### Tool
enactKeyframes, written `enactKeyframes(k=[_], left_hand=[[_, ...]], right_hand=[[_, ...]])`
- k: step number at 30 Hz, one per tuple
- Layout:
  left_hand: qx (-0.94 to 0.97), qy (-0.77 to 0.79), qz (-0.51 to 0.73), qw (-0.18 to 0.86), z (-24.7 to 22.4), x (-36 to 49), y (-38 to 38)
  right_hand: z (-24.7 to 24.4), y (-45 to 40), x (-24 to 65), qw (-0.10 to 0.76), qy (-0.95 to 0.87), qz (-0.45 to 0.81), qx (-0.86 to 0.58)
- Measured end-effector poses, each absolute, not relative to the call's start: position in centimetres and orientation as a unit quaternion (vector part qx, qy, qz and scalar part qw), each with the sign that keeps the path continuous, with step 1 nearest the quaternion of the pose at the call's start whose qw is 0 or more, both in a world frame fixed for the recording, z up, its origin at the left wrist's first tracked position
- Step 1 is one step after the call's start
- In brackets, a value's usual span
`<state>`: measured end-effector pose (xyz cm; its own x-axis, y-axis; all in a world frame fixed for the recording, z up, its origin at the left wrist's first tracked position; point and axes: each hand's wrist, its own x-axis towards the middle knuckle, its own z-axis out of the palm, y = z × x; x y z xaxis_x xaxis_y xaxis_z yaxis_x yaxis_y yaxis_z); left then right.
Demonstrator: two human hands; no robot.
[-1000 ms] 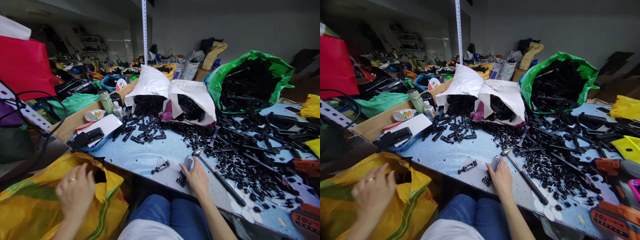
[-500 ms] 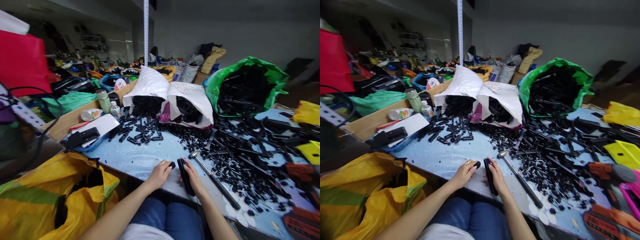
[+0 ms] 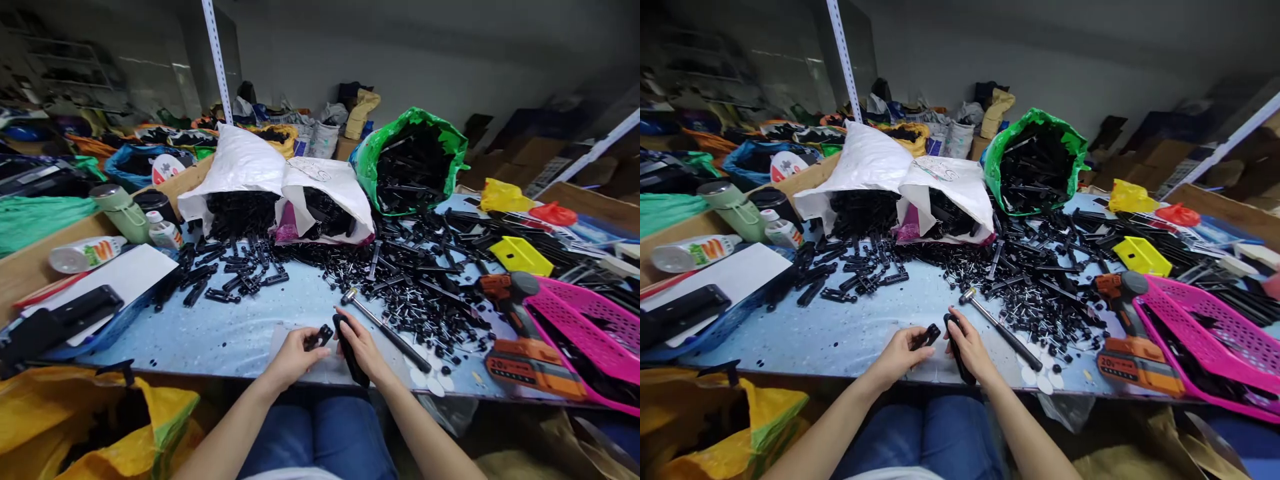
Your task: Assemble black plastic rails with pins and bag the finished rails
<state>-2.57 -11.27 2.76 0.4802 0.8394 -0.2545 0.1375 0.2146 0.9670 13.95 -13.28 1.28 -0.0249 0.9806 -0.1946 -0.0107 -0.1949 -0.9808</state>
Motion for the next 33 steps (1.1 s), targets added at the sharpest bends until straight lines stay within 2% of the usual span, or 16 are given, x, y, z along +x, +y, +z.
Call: enactKeyframes(k=[5, 9, 11, 15, 18, 21, 29, 33], left_hand=[[0.571, 0.453, 0.327, 0.601, 2.2, -2.4, -11.4], [0.590, 0.439, 0.296, 0.610, 2.4, -2.1, -12.0], [0.626, 0.455, 0.300, 0.558, 2.7, -2.1, -12.4], [0.716, 0.469, 0.322, 0.405, 3.3, -2.5, -12.9], [0.767, 0.451, 0.295, 0.348, 3.5, -2.9, -13.2], [0.791, 0.433, 0.300, 0.310, 3.5, -3.0, -13.4], [0.778, 0.417, 0.410, 0.231, 3.3, -2.0, -13.3], [0.714, 0.420, 0.508, 0.236, 3.8, -1.0, -13.2]], right_hand=[[1.0, -13.9, 13.2, 0.459, -0.401, 0.593, -0.527], [1.2, -14.2, 12.0, 0.475, -0.376, 0.608, -0.513], [1.2, -14.2, 11.8, 0.478, -0.390, 0.597, -0.514], [1.8, -13.9, 12.9, 0.433, -0.517, 0.522, -0.522], [2.8, -13.6, 14.3, 0.364, -0.649, 0.421, -0.518], [3.6, -13.5, 15.1, 0.334, -0.735, 0.326, -0.491], [4.3, -13.6, 14.0, 0.354, -0.769, 0.259, -0.466], [4.0, -14.0, 12.2, 0.464, -0.691, 0.275, -0.481]])
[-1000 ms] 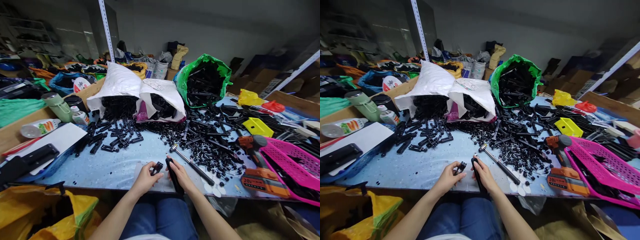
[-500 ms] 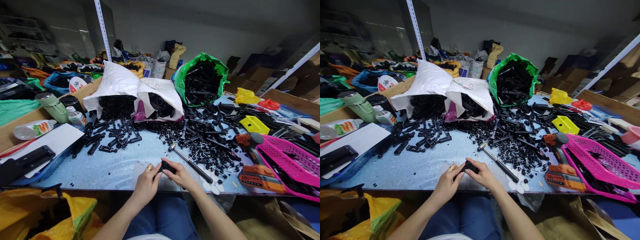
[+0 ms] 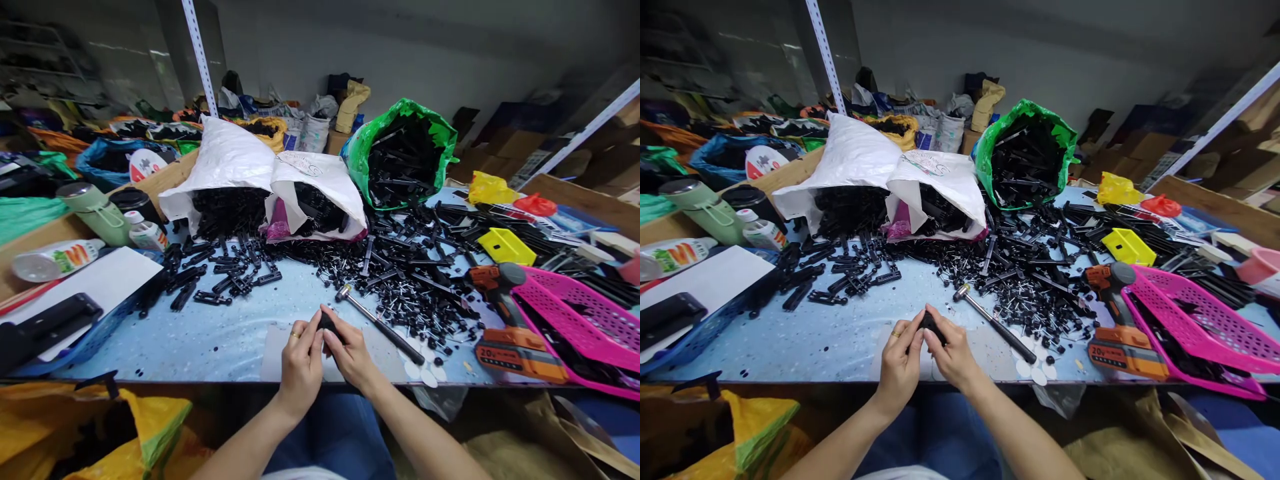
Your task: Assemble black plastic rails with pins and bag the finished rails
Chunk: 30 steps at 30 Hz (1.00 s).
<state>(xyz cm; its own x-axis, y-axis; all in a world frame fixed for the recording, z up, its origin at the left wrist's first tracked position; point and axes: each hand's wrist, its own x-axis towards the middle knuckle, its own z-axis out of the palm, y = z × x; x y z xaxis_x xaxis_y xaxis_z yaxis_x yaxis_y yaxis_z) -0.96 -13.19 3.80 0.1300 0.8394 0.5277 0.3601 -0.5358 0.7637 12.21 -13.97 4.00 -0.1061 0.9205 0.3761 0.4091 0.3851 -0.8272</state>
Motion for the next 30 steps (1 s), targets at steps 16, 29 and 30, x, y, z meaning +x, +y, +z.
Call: enactKeyframes(k=[16, 29, 30], left_hand=[[0.948, 0.294, 0.063, 0.104, 1.9, -1.4, -11.1], [0.910, 0.399, -0.011, 0.108, 2.4, -2.5, -10.3], [0.914, 0.385, -0.001, 0.129, 2.1, -2.5, -10.2]], right_hand=[[5.3, -0.6, 23.9, 0.140, -0.591, 0.031, -0.793], [4.6, -5.3, 24.1, 0.242, -0.626, 0.146, -0.726], [4.7, -7.6, 23.8, 0.238, -0.676, 0.158, -0.679]])
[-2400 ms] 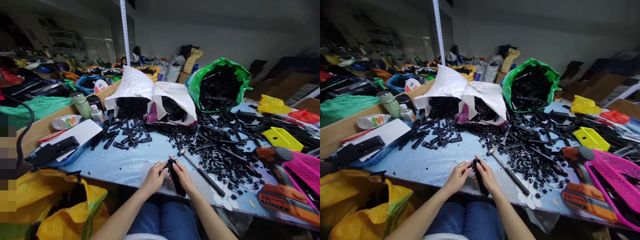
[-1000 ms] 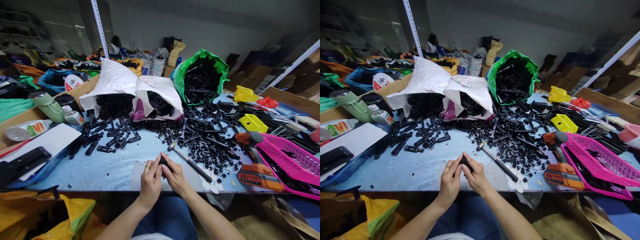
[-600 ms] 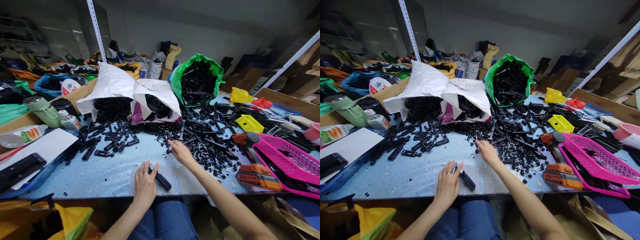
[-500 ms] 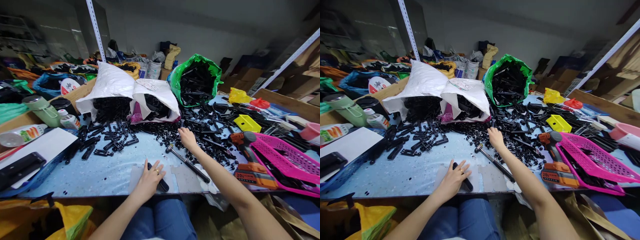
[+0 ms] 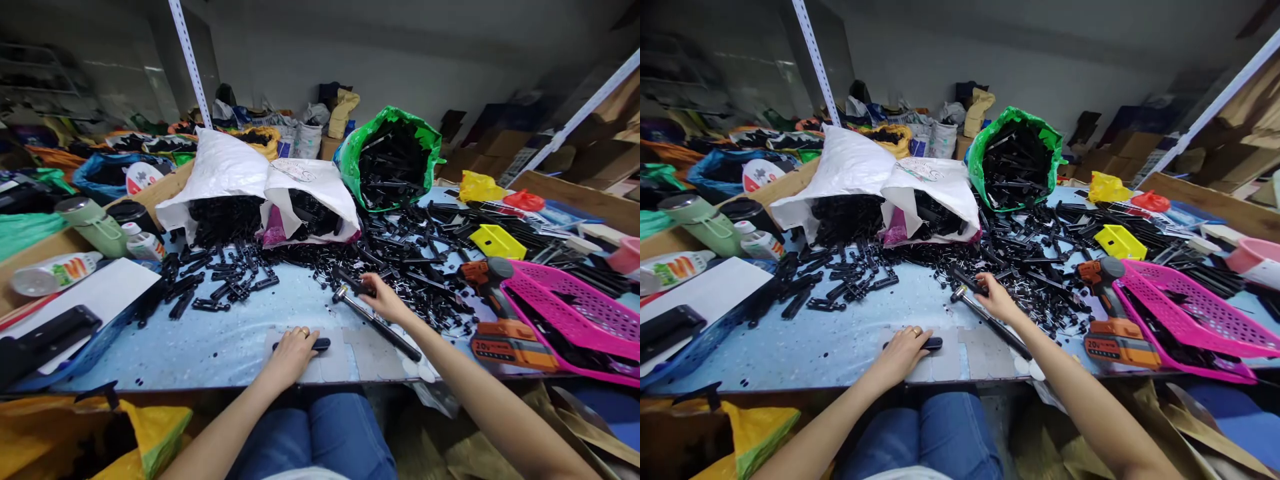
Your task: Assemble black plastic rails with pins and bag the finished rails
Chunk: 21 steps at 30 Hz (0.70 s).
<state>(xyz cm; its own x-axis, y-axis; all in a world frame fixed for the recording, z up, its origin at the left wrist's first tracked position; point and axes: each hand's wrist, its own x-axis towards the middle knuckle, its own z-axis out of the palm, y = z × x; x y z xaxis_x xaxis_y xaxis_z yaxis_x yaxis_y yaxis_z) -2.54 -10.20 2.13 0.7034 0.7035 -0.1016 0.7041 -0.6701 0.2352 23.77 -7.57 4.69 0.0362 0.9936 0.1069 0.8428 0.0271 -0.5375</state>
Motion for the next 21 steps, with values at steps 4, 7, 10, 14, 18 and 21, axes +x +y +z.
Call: enactKeyframes(k=[4, 7, 10, 14, 18, 21], left_hand=[[0.918, 0.351, 0.024, 0.181, 1.7, -2.0, -9.8], [0.922, 0.334, 0.027, 0.196, 1.8, -1.5, -9.7], [0.923, 0.326, 0.025, 0.202, 1.9, -1.1, -9.8], [0.921, 0.329, 0.044, 0.203, 1.9, -1.1, -10.3], [0.911, 0.350, 0.087, 0.201, 1.9, -1.6, -10.6], [0.910, 0.334, 0.131, 0.209, 1.7, -2.1, -10.5]], right_hand=[[5.1, -15.0, 21.8, 0.089, -0.833, 0.198, -0.508], [4.4, -16.9, 20.0, -0.026, -0.857, 0.161, -0.489], [3.3, -16.8, 18.9, -0.057, -0.848, 0.107, -0.515], [3.1, -16.7, 18.3, -0.065, -0.836, 0.079, -0.539], [4.5, -17.2, 17.5, -0.064, -0.833, 0.025, -0.549], [5.8, -17.3, 16.7, -0.061, -0.831, -0.013, -0.553]])
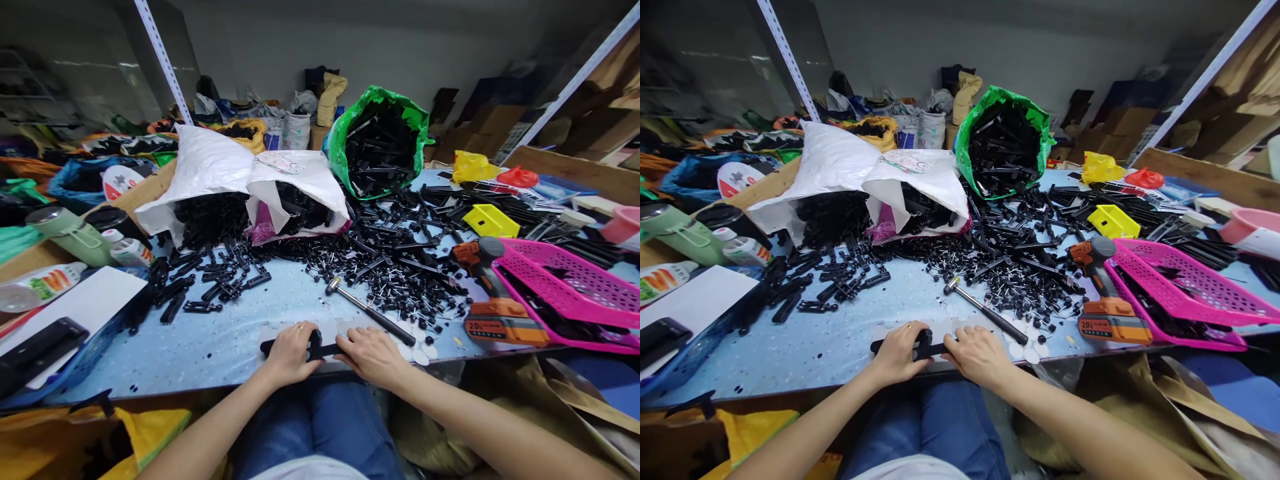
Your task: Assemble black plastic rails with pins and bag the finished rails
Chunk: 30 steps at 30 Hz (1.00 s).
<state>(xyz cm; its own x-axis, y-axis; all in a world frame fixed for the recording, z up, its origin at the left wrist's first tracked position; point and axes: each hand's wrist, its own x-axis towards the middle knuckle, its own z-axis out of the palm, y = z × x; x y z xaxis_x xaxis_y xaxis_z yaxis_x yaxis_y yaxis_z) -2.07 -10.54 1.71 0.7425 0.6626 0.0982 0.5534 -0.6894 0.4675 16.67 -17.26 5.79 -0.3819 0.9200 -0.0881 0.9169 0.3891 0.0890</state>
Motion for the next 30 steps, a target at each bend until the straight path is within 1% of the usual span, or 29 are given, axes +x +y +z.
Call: enactKeyframes(k=[3, 6, 10, 13, 16, 19, 21, 25, 28, 30], left_hand=[[0.910, 0.313, 0.168, 0.213, 1.4, -2.5, -10.6], [0.903, 0.328, 0.183, 0.208, 1.2, -2.6, -10.9], [0.907, 0.346, 0.118, 0.211, 1.3, -1.7, -10.5], [0.903, 0.361, 0.075, 0.219, 1.5, 0.3, -7.4], [0.866, 0.453, 0.092, 0.191, 1.7, 2.8, -2.0], [0.847, 0.494, 0.090, 0.177, 1.6, 4.5, 2.5], [0.848, 0.495, 0.082, 0.170, 1.2, 5.0, 3.6], [0.861, 0.482, 0.071, 0.147, 0.3, 4.1, 2.4], [0.869, 0.474, 0.062, 0.131, 0.0, 2.6, 0.8], [0.871, 0.470, 0.058, 0.128, 0.0, 1.5, 0.1]], right_hand=[[6.9, -16.9, 16.2, 0.064, 0.841, 0.026, 0.536], [7.4, -16.3, 16.3, 0.065, 0.850, 0.020, 0.522], [6.1, -15.4, 17.5, 0.058, 0.841, -0.029, 0.537], [4.0, -15.6, 18.9, 0.025, 0.832, -0.073, 0.550], [2.3, -16.2, 20.0, -0.023, 0.826, -0.088, 0.557], [1.8, -15.5, 20.3, -0.080, 0.806, -0.085, 0.580], [1.9, -13.6, 19.9, -0.098, 0.787, -0.057, 0.607], [2.2, -7.3, 17.4, -0.048, 0.761, 0.007, 0.646], [1.7, -3.2, 15.0, -0.030, 0.760, 0.009, 0.649], [1.2, -2.0, 13.9, -0.018, 0.763, 0.006, 0.647]])
